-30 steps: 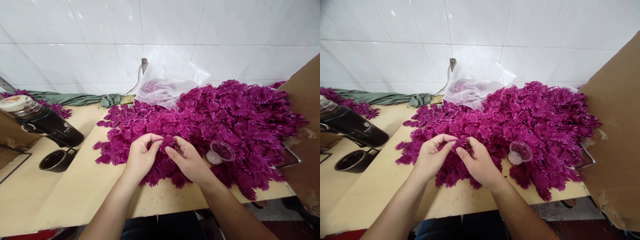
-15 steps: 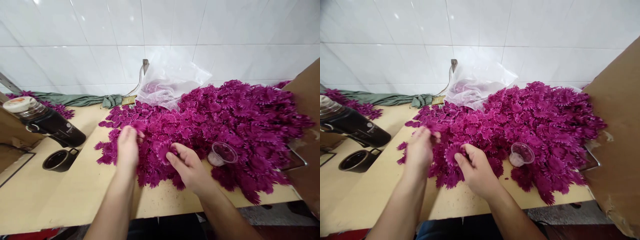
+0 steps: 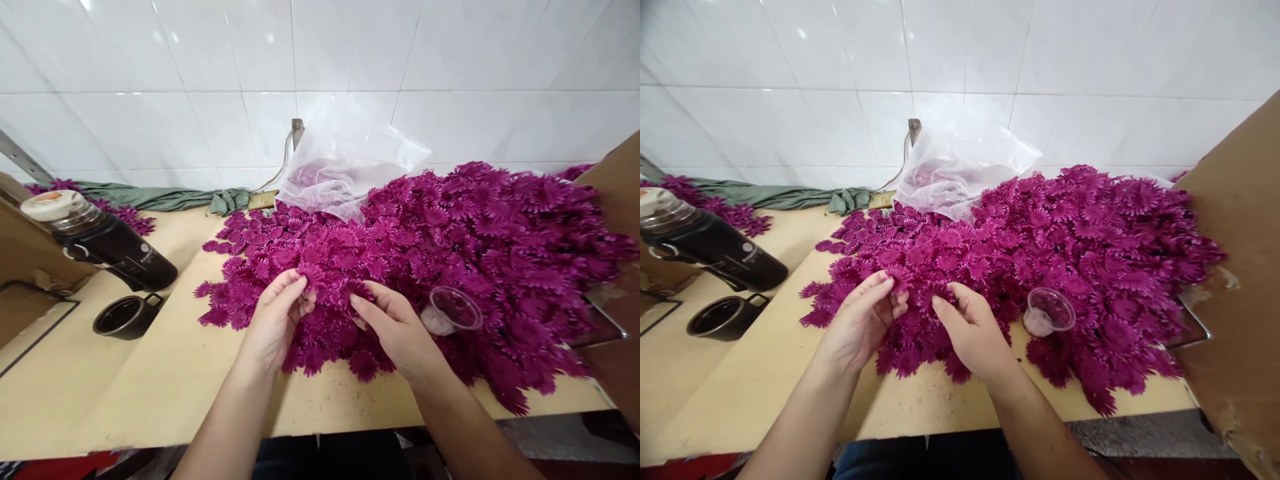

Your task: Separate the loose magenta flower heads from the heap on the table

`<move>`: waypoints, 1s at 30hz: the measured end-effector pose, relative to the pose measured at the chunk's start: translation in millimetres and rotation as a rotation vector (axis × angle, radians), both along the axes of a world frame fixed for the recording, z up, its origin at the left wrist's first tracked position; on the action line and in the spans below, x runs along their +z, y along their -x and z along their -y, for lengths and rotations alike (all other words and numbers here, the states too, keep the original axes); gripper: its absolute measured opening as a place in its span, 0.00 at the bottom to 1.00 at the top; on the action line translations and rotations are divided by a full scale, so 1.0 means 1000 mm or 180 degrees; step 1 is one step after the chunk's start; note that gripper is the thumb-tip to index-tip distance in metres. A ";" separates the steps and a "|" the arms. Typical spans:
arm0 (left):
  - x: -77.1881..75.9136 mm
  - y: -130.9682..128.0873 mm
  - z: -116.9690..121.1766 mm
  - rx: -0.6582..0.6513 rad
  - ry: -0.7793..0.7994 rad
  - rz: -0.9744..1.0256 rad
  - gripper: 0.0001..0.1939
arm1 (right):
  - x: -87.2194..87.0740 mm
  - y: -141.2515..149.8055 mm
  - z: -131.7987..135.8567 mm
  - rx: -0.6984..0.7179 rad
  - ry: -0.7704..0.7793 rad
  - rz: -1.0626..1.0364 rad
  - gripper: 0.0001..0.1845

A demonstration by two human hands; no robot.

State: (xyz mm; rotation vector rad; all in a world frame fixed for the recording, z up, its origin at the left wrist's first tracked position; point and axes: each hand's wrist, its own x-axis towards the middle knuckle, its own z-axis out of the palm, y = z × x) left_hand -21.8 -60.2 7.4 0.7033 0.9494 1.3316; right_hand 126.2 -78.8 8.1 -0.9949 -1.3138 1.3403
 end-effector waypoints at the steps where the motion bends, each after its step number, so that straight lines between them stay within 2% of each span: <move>1: 0.000 -0.002 0.001 -0.0047 0.0013 0.0083 0.14 | 0.000 0.000 0.000 -0.0022 0.0009 -0.0075 0.08; 4: -0.002 -0.007 0.001 -0.0164 0.0010 0.0134 0.14 | 0.001 0.001 0.000 -0.0034 -0.0066 -0.0051 0.07; 8: -0.003 -0.009 0.001 0.0033 -0.0004 0.0028 0.14 | 0.003 0.001 -0.001 -0.0035 -0.0110 0.0408 0.06; 11: -0.001 -0.007 0.000 0.0070 -0.0127 -0.0162 0.14 | 0.004 -0.001 -0.001 0.0011 -0.0175 0.0494 0.06; 16: -0.002 -0.006 -0.004 0.0259 -0.0376 -0.0607 0.17 | 0.003 -0.004 -0.001 0.0046 -0.0342 0.0456 0.15; 19: -0.003 -0.009 -0.004 0.0123 -0.0394 -0.0749 0.20 | 0.005 -0.001 -0.003 0.0049 -0.0553 0.0641 0.23; 21: -0.004 -0.011 -0.002 -0.0024 -0.0434 -0.0795 0.23 | 0.006 0.002 -0.006 0.0128 -0.0730 0.0740 0.20; 24: -0.002 -0.010 -0.002 -0.0154 -0.0559 -0.0911 0.27 | 0.007 0.006 -0.013 0.0081 -0.0906 0.0755 0.08; 27: 0.002 0.002 -0.008 0.0076 -0.0724 -0.1174 0.26 | 0.005 0.003 -0.024 -0.0278 -0.0857 0.0761 0.04; 30: 0.003 0.023 -0.020 0.0558 -0.0887 -0.1801 0.18 | 0.001 -0.003 -0.035 -0.0577 -0.0750 0.0717 0.12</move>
